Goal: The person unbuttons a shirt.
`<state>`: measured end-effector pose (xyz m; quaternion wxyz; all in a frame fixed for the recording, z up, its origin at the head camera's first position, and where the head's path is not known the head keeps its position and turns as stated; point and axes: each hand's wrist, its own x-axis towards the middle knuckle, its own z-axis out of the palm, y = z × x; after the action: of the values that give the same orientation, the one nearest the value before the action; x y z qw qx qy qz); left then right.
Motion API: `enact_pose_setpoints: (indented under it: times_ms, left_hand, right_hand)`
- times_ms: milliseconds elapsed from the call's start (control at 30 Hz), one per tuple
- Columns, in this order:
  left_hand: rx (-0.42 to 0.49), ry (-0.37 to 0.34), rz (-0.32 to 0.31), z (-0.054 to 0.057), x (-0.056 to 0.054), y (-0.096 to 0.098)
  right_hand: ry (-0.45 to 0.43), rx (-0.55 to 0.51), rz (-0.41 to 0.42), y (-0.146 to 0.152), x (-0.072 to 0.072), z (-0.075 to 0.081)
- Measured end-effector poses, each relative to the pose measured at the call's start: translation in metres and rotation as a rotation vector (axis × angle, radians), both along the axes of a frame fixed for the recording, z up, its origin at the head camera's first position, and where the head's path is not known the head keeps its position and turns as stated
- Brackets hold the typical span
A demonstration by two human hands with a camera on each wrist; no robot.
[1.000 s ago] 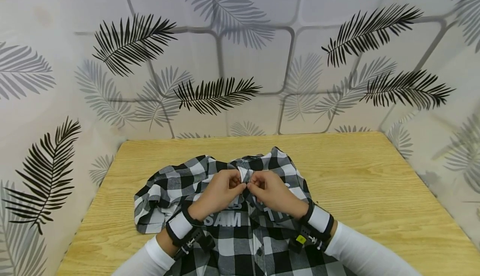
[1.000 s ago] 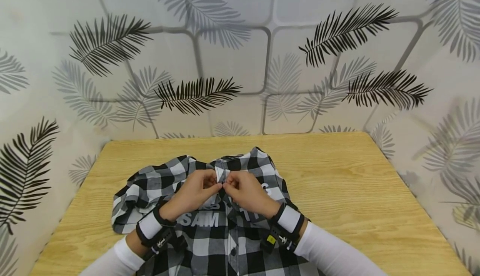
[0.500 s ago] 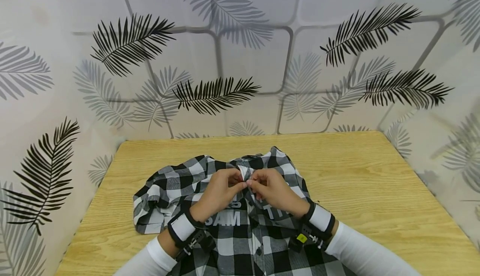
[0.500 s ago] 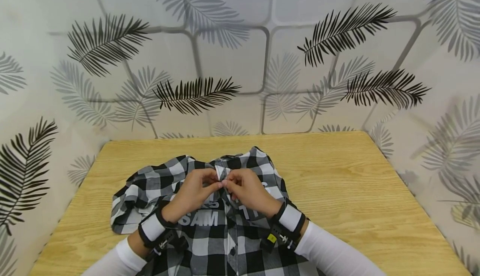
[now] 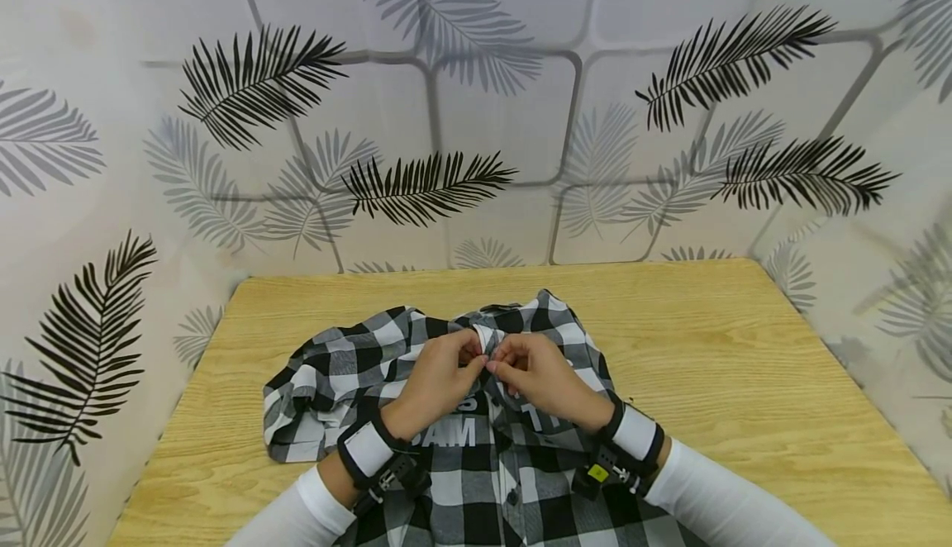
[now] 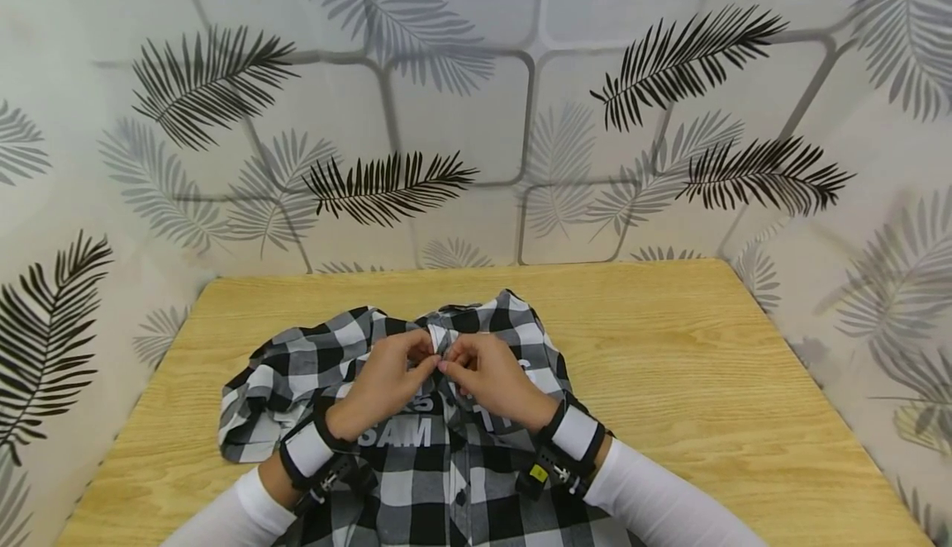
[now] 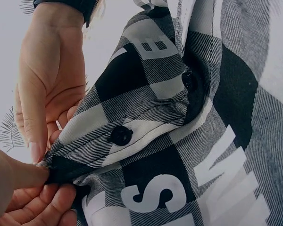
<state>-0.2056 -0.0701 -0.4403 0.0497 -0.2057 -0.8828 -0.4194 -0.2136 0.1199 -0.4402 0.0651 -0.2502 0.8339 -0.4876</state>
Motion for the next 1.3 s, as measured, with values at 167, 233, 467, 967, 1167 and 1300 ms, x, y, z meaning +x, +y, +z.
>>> enact_pose_setpoints:
  times_ms: [167,233,467,967,1167,1300]
  left_hand:
    - [0.034,0.001,0.013,-0.001,-0.001,0.001]
    - [0.040,-0.002,0.017,-0.001,-0.001,0.002]
    - [0.073,-0.040,0.004,0.001,-0.001,0.001]
    - [-0.094,-0.136,-0.160,-0.006,0.000,-0.005]
    - [-0.074,-0.169,-0.152,-0.005,0.000,-0.006]
    - [-0.022,-0.188,-0.139,-0.001,-0.002,-0.008]
  right_hand:
    - [0.151,0.138,-0.080,-0.001,0.002,0.000]
    - [0.208,0.187,-0.112,-0.001,0.002,-0.001]
    - [0.270,0.231,-0.132,0.000,0.001,0.001]
    - [0.189,0.147,-0.086,0.008,-0.003,0.013]
    - [0.195,0.184,-0.133,0.010,-0.001,0.018]
    - [0.181,0.225,-0.098,0.011,0.003,0.023]
